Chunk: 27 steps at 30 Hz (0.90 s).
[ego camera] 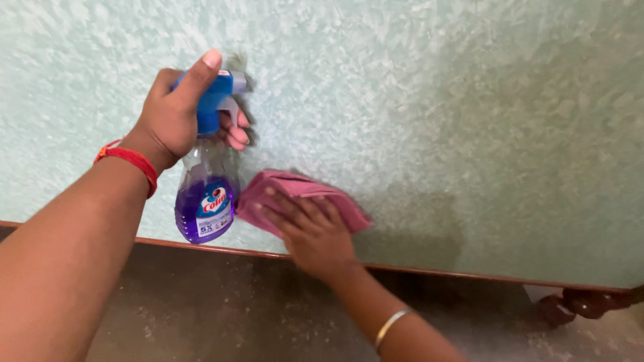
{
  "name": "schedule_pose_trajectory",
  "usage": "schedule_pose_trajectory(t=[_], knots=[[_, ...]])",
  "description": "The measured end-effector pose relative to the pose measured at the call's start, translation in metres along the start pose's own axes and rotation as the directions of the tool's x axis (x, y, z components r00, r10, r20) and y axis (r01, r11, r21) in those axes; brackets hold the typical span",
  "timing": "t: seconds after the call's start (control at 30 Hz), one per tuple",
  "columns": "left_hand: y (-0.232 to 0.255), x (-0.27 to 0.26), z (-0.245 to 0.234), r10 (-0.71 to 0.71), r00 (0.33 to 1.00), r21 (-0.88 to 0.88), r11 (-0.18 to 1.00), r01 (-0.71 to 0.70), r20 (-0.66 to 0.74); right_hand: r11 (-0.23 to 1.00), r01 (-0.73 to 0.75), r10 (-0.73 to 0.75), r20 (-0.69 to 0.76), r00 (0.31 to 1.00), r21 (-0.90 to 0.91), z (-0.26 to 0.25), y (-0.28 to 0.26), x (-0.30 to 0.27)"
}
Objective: The person wipes a light green wall with a pink cloth, then sprays a cleaning solution from a blue bottle and continues wiping the surface. The person uses both hands to wipe the wall and holds the spray bottle in the left hand while wiping with the right.
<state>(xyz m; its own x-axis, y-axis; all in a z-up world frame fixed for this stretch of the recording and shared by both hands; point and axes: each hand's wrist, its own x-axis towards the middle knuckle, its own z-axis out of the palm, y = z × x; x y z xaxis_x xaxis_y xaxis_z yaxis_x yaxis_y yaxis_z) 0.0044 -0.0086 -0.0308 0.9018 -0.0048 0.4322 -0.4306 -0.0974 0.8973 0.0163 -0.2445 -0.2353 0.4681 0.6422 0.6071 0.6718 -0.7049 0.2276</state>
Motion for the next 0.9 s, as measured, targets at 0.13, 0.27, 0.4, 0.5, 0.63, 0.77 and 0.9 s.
schedule_pose_trajectory(t=[0.13,0.27,0.4,0.5,0.63,0.77,0.9], knots=[[0.002,-0.002,0.001,0.006,1.000,0.019,1.000,-0.006,-0.021,0.995,0.077,-0.086,-0.175,0.981,-0.056,-0.001,0.073,-0.055],[0.002,-0.004,0.003,0.015,0.999,0.027,1.000,-0.015,-0.028,0.940,-0.234,0.184,-0.212,0.960,-0.247,-0.024,0.144,-0.145],[0.001,-0.004,0.004,0.010,0.999,0.026,1.000,-0.009,-0.045,0.839,-0.498,0.462,-0.197,0.865,-0.221,-0.052,0.183,-0.204],[0.000,-0.003,0.003,0.020,0.999,0.024,1.000,-0.019,-0.040,0.790,-0.596,0.542,-0.290,0.789,-0.143,-0.053,0.186,-0.214],[-0.002,-0.003,0.003,0.023,0.999,-0.001,1.000,-0.024,-0.034,0.707,-0.705,0.650,-0.339,0.680,-0.060,-0.026,0.161,-0.193],[-0.002,-0.002,0.003,0.033,0.999,-0.027,0.999,-0.034,-0.035,0.665,-0.747,0.712,-0.291,0.639,-0.012,0.003,0.112,-0.166],[-0.002,-0.003,0.003,0.048,0.998,-0.026,0.998,-0.048,-0.030,0.766,-0.642,0.617,-0.305,0.725,0.023,0.023,0.070,-0.144]])
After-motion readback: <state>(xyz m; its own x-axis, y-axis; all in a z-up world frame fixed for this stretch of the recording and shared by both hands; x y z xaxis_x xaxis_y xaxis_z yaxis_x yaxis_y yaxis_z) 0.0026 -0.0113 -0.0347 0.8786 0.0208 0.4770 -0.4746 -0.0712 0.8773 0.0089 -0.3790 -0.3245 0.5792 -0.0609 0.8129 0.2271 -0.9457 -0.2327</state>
